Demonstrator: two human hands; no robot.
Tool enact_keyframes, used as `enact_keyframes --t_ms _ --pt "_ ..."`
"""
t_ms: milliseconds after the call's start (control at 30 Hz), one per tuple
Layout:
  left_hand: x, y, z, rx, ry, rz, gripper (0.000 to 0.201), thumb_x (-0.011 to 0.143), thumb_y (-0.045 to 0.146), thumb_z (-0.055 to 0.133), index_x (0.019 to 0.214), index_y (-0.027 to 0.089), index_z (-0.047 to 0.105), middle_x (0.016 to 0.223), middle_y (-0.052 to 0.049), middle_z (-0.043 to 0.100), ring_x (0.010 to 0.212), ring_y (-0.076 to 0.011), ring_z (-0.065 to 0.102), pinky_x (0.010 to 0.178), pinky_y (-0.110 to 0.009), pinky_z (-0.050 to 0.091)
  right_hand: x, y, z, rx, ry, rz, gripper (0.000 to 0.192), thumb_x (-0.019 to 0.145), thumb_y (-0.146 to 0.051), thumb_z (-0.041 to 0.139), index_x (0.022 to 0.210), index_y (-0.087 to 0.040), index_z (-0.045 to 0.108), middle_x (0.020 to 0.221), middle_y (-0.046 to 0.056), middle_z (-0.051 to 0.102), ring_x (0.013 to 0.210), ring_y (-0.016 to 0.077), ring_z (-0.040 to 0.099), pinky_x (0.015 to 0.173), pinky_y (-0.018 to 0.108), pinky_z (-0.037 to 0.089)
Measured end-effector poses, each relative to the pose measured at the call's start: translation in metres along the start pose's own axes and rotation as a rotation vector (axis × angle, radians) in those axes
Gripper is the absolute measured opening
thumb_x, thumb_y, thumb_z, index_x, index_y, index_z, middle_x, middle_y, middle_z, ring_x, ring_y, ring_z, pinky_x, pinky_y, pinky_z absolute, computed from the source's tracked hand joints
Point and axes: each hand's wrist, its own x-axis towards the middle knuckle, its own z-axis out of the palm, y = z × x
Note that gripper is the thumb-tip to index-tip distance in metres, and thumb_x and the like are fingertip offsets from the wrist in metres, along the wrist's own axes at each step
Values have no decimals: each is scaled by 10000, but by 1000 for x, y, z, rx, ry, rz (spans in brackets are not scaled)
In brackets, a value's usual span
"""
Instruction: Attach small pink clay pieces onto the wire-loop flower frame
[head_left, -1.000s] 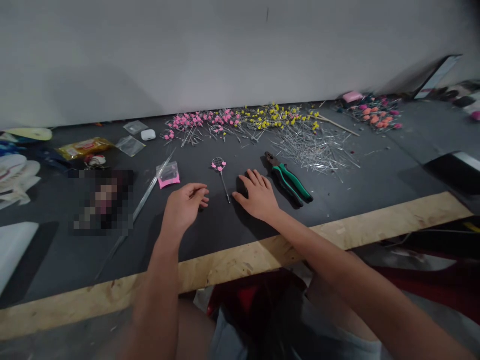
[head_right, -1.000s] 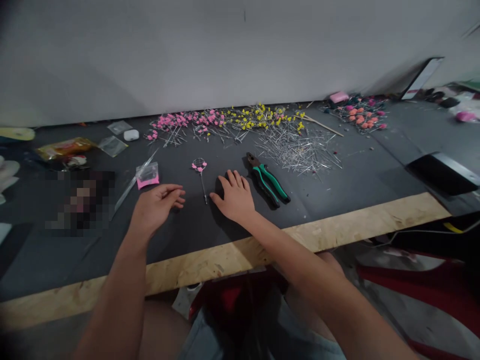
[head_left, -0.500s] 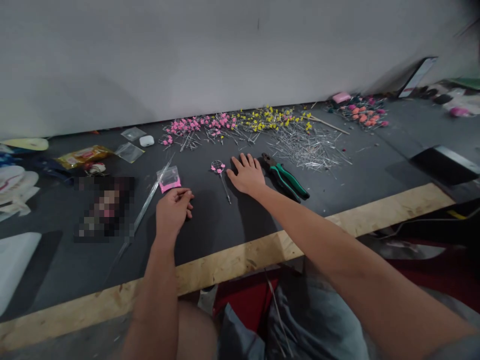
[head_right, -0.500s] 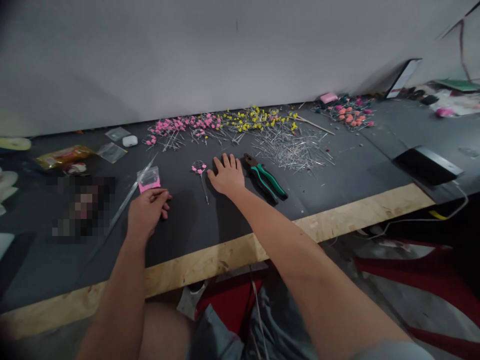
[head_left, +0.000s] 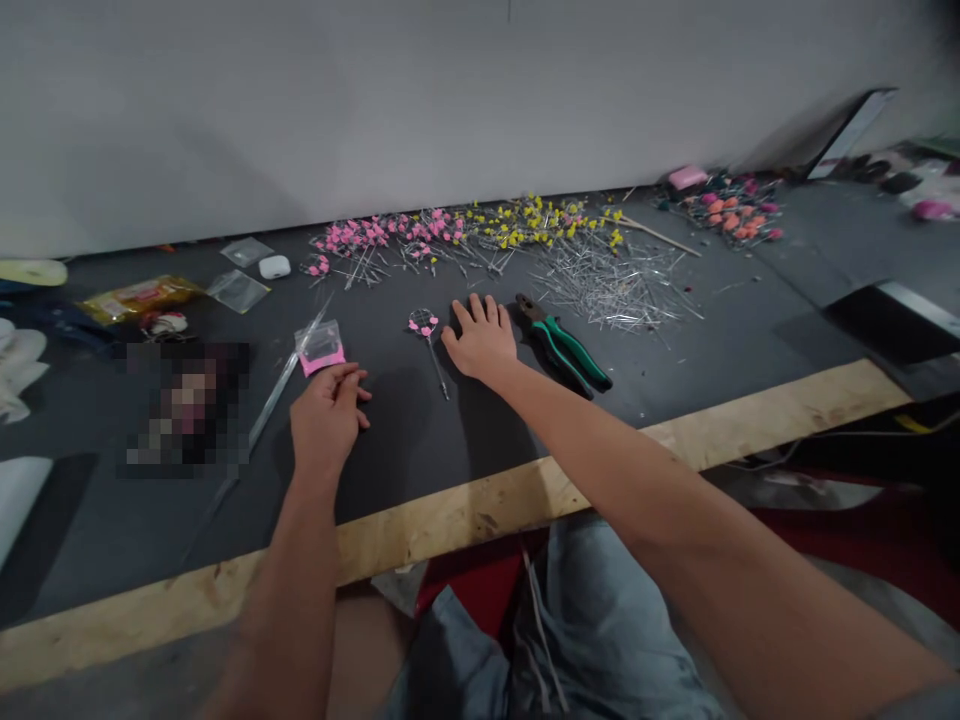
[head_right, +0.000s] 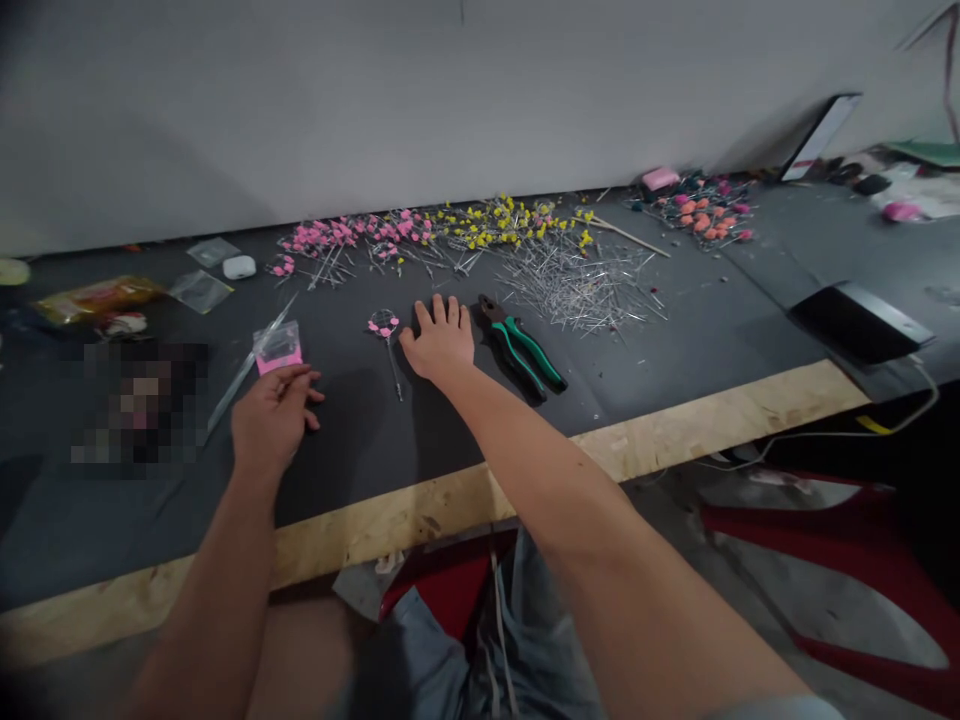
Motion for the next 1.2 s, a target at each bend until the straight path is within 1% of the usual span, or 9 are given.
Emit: enact_keyframes --t_ms 267,367,433,600,733,833,933,1067,1200 --pt "-1 4 -3 36 -29 -33 288 762 414 581 921 182 644 609 30 579 400 -71 477 407 -189 376 -2 0 2 -15 37 -18 595 897 -461 303 1418 -178 353 1512 97 270 1402 307 154 1119 470 86" --pt "-2 3 -3 74 -46 7 297 805 408 529 1010 220 634 709 19 641 420 -74 488 449 -204 398 -2 1 3 -17 48 -25 597 897 -467 303 1416 -178 357 1510 103 273 1400 309 159 1117 468 90" --pt "-3 3 -3 125 -52 40 283 838 415 479 977 231 643 755 9 666 468 -91 531 497 -219 426 -1 1 4 -19 52 -25 596 896 -467 310 1414 -176 361 1508 108 277 1398 314 161 1115 472 90" --pt "-3 5 2 398 -62 296 247 845 400 498 876 236 679 889 -36 700 866 -206 635 796 -309 466 -1 0 4 -34 70 -30 583 898 -465 312 1402 -182 380 1495 117 300 1391 318 180 1107 478 103" --pt "-3 2 6 564 -80 437 301 882 342 433 951 181 678 974 -90 685 953 -241 602 880 -369 438 -2 -1 2 -54 53 -19 584 901 -471 300 1406 -185 370 1502 112 287 1392 317 173 1106 479 102" --pt "-4 2 7 594 -71 433 314 888 312 418 1001 165 671 1007 -96 685 968 -237 602 885 -368 440 -2 -1 2 -65 54 -19 584 902 -475 294 1408 -192 365 1503 107 287 1391 315 180 1106 475 106" --pt "-7 5 5 577 -42 358 322 890 323 420 1030 170 666 1028 -88 694 990 -237 610 877 -357 446 -2 -1 2 -74 50 -14 594 906 -474 280 1420 -181 343 1506 108 282 1392 308 178 1104 473 110" --pt "-9 10 5 556 -57 264 278 853 381 498 946 201 688 955 -68 711 900 -231 638 822 -342 465 -1 0 3 -89 42 -5 613 905 -483 273 1428 -169 325 1510 107 270 1395 303 167 1105 472 109" --pt "-9 12 6 543 -32 271 290 871 327 459 1009 186 672 997 -72 706 949 -229 632 854 -341 455 0 1 3 -100 38 -8 610 906 -484 268 1431 -176 321 1510 108 268 1393 305 171 1103 478 114"
